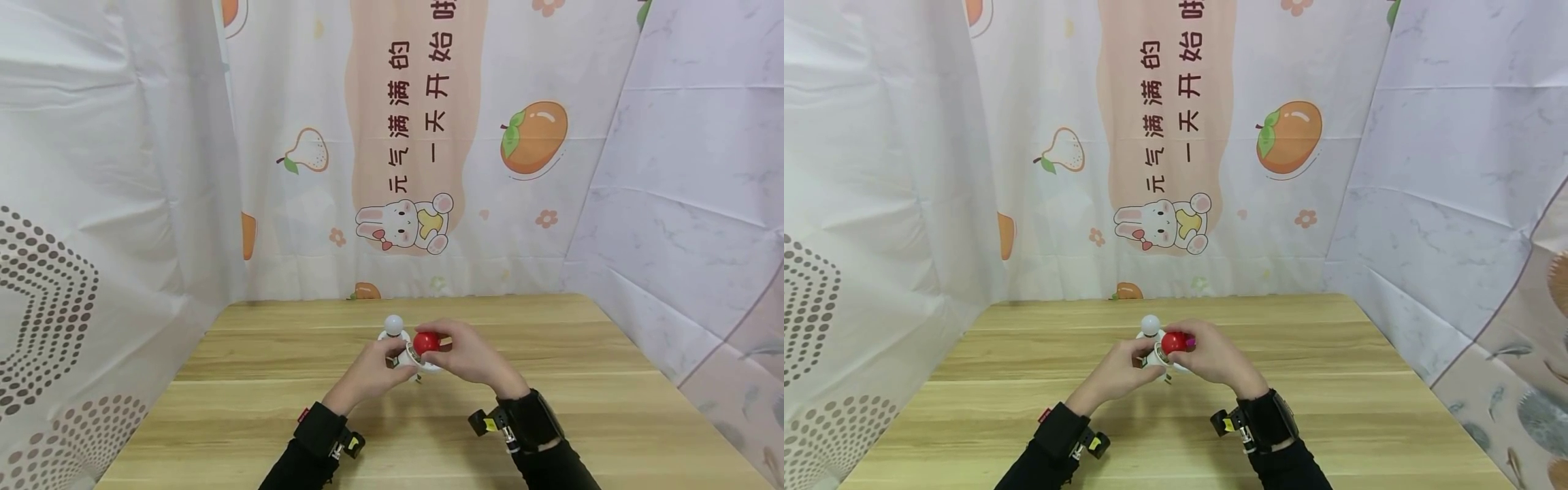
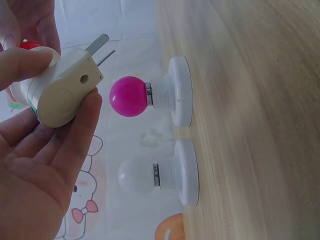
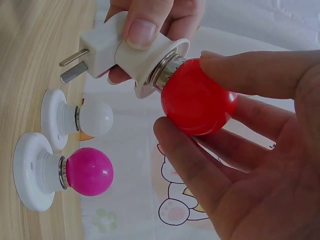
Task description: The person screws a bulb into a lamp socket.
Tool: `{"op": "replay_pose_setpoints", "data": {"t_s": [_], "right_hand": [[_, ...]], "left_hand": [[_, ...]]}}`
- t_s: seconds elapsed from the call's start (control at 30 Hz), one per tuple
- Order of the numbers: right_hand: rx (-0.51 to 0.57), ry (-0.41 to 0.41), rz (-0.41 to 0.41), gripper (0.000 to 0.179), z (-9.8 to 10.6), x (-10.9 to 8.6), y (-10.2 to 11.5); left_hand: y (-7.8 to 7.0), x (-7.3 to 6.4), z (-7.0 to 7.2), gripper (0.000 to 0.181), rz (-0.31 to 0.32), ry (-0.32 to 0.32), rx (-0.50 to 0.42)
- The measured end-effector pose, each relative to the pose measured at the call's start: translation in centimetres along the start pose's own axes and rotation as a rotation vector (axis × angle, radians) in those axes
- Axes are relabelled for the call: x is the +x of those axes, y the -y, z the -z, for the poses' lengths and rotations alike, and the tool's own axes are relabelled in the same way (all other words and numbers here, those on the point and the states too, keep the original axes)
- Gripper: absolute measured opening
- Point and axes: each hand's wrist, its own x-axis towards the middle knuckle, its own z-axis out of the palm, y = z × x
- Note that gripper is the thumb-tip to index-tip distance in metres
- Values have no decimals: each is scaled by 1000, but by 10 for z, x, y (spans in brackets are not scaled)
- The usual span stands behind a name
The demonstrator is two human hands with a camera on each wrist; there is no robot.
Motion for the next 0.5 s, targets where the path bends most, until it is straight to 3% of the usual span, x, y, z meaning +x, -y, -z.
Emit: {"op": "replay_pose_setpoints", "data": {"t_s": [0.5], "right_hand": [[-70,-54,-90,43,-1,0,3]], "left_hand": [[0,1,-2,26,-12,0,21]]}}
